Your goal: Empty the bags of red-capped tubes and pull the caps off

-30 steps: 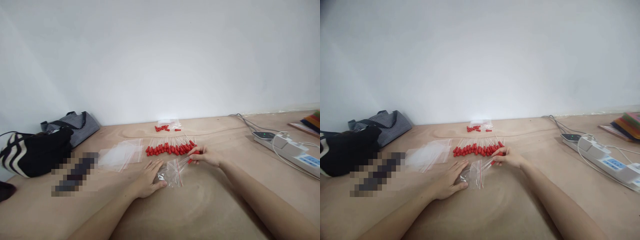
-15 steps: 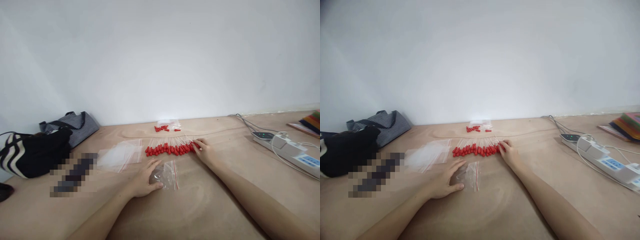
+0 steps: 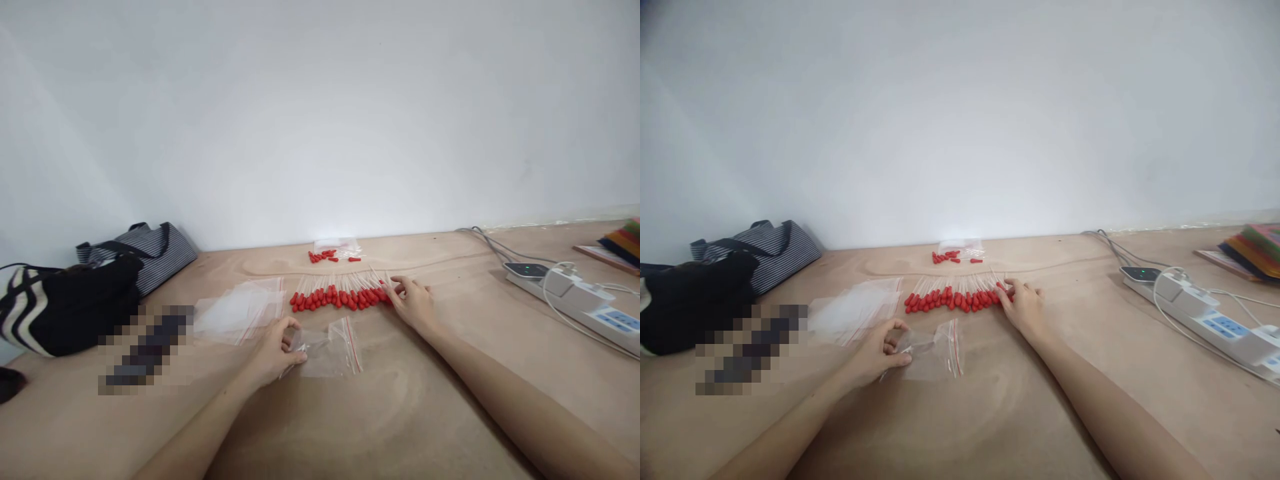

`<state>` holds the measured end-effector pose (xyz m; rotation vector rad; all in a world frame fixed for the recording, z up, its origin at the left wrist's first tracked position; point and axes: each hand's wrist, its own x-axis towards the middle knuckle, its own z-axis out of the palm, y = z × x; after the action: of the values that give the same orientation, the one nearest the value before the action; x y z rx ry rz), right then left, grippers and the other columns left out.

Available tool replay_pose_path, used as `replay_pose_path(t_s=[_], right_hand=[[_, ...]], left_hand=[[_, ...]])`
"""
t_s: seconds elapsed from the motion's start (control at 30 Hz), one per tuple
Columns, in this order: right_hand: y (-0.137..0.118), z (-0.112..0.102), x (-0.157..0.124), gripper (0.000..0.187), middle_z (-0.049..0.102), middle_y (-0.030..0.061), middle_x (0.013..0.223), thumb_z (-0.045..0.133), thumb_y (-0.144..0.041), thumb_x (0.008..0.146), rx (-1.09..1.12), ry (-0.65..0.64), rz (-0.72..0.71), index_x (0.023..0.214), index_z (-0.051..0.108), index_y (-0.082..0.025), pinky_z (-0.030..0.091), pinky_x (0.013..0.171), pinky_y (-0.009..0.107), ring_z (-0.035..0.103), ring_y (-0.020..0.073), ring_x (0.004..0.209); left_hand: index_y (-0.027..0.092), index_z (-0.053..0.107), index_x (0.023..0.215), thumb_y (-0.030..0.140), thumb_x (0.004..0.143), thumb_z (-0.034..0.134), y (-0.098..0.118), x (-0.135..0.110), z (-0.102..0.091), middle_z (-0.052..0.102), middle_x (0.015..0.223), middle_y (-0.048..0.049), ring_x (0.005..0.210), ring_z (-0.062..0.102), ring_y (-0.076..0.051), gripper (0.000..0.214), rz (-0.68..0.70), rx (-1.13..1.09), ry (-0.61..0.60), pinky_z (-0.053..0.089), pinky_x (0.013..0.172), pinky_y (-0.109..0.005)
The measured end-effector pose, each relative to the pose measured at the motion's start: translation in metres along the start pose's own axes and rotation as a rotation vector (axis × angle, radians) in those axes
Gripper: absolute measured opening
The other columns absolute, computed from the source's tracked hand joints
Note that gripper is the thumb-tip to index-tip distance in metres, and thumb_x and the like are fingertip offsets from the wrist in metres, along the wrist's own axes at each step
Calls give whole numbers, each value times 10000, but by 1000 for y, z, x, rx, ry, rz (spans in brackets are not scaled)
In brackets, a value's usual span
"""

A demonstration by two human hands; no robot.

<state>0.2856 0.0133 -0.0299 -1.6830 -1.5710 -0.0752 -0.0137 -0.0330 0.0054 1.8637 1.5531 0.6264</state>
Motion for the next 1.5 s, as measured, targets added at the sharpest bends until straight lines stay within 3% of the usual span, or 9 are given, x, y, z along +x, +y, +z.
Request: replay_pose_path(t_s=[0.2,0.4,0.53,0.67,0.8,1.0,1.27,1.4,1.5], right_hand=[[10,6,5,483,579,31,565,303,-529,807,252,-192,45,641,587,-175,337,542,252,505,153,547],[24,12,11,517,560,40,598,290,-549,799,260,-97,95,529,538,-185,360,632,260,506,174,702],[28,13,10,526,540,32,583,295,-570,786,272,-91,94,499,516,-189,366,656,267,501,176,716],[28,13,8,506,553,43,607,307,-557,784,274,-74,101,530,544,-189,367,679,281,502,186,737],[26,12,8,461,576,58,664,332,-524,784,272,-66,109,584,573,-186,367,689,290,503,194,771],[23,12,7,425,579,60,682,353,-495,786,271,-63,121,588,570,-187,372,692,295,505,196,781],[22,11,6,416,576,61,691,365,-492,782,282,-61,123,595,583,-191,377,701,298,506,198,800],[21,11,5,404,569,53,685,371,-485,786,293,-59,103,608,586,-193,380,692,293,510,190,774],[22,11,4,399,561,48,660,371,-470,796,282,-54,79,590,574,-195,383,682,298,510,190,751]], left_hand=[[152,516,683,263,542,643,5,3,-5,492,596,48,547,472,-91,220,-34,-186,-134,385,549,-219],[169,501,813,407,498,705,3,5,-20,571,592,43,532,547,-120,445,-94,-351,-60,408,509,-214],[176,506,930,399,464,738,-6,12,-50,572,593,61,485,532,-96,567,-68,-402,108,415,470,-189],[180,520,1027,391,473,730,-38,35,-91,617,820,5,558,558,-97,629,-15,-387,337,478,523,-213],[160,562,994,283,535,661,-70,58,-113,576,1065,-79,877,583,-220,485,7,-3,408,497,720,-324],[158,580,1007,137,757,356,-62,68,-91,519,1203,-65,1105,481,-183,336,-7,650,360,342,954,-279],[89,521,1108,268,854,241,-49,84,-55,588,1057,-198,1004,537,-315,419,-255,756,236,408,807,-442],[264,417,1252,380,845,279,-51,84,-43,365,1327,-161,1178,336,-415,446,-301,784,201,272,851,-611],[366,344,1279,431,844,273,-55,84,-49,276,1391,-91,1227,246,-417,445,-259,779,94,219,886,-622]])
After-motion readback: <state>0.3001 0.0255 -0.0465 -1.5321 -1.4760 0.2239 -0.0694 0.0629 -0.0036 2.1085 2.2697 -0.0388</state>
